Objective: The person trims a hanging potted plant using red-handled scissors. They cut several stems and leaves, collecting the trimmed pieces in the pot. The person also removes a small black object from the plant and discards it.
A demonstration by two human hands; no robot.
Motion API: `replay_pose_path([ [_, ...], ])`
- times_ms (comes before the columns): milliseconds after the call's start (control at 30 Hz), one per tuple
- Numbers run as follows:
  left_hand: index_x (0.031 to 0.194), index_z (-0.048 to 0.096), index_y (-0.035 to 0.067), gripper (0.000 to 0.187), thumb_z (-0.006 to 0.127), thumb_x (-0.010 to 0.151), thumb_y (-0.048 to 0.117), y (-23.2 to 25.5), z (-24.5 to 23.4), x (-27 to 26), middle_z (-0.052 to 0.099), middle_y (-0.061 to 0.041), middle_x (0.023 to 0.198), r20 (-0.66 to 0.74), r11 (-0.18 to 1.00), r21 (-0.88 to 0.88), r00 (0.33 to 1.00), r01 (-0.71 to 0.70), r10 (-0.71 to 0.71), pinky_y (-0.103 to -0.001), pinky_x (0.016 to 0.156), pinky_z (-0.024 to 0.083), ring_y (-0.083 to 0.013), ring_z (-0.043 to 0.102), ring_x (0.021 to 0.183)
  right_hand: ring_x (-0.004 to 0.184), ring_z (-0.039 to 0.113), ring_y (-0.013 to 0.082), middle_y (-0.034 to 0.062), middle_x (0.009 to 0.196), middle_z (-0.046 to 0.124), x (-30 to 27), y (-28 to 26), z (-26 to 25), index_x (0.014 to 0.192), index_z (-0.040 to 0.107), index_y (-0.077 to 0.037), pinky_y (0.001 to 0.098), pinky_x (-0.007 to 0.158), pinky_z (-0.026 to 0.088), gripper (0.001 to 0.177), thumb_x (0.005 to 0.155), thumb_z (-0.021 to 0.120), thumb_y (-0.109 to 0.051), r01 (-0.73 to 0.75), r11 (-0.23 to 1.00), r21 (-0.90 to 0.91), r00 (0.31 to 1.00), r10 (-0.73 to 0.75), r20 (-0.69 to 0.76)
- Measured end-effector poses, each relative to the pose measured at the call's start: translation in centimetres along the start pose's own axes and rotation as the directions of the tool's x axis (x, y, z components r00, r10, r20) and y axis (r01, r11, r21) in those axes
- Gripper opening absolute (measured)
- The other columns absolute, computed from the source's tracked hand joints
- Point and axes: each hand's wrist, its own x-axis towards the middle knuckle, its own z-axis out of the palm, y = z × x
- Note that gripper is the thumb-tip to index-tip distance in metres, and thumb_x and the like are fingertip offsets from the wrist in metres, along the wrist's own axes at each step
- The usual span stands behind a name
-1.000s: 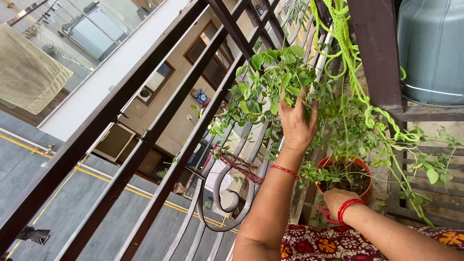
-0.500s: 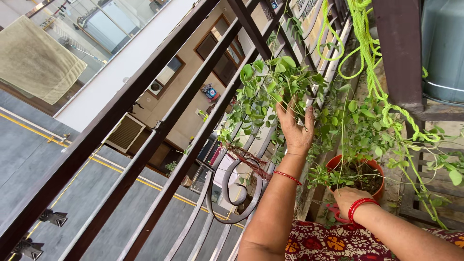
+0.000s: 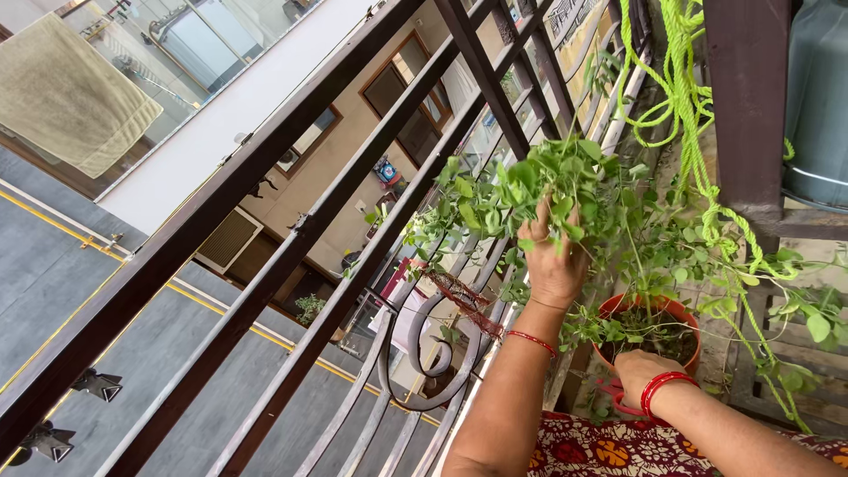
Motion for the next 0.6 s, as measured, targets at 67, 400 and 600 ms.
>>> replay_pose_path([
  [67, 0.142, 0.059, 0.022, 0.065, 0.078, 0.081, 0.007, -0.2, 0.2, -0.7, 0.040, -0.021, 0.162, -0.010, 0.998, 0.052, 0.999, -0.040, 0.040, -0.059, 0.110, 0.041, -0.0369, 0.054, 0.139, 0.099, 0.074, 0.0227, 0.0077, 0.110, 0.074, -0.5, 0.0, -0.4, 0.112, 0.066, -0.008, 0.0362, 0.084, 0.063, 0.026, 0.090, 0.075, -0.018, -0.020, 1.000, -0.023, 1.000, 0.020, 0.009],
  [400, 0.136, 0.065, 0.013, 0.063, 0.084, 0.076, 0.007, 1.1, -1.6, -3.2, 0.050, -0.021, 0.152, -0.004, 0.975, -0.158, 0.988, 0.154, -0.156, -0.052, 0.103, 0.045, -0.0406, 0.053, 0.139, 0.087, 0.071, 0.0168, 0.0032, 0.092, 0.072, -0.9, 4.5, 0.5, 0.097, 0.076, -0.019, 0.0350, 0.082, 0.058, 0.024, 0.081, 0.083, -0.036, 0.207, 0.978, 0.017, 0.978, -0.207, -0.031],
  [600, 0.132, 0.064, 0.008, 0.060, 0.082, 0.075, 0.003, -0.7, -2.7, -4.1, 0.047, -0.021, 0.155, 0.020, 0.927, -0.287, 0.969, 0.241, -0.246, -0.054, 0.109, 0.044, -0.0436, 0.051, 0.135, 0.067, 0.059, 0.0154, 0.0030, 0.073, 0.065, -11.3, 12.3, -4.2, 0.097, 0.073, -0.018, 0.0340, 0.064, 0.046, 0.017, 0.081, 0.080, -0.017, 0.177, 0.863, 0.473, 0.960, -0.258, 0.112],
])
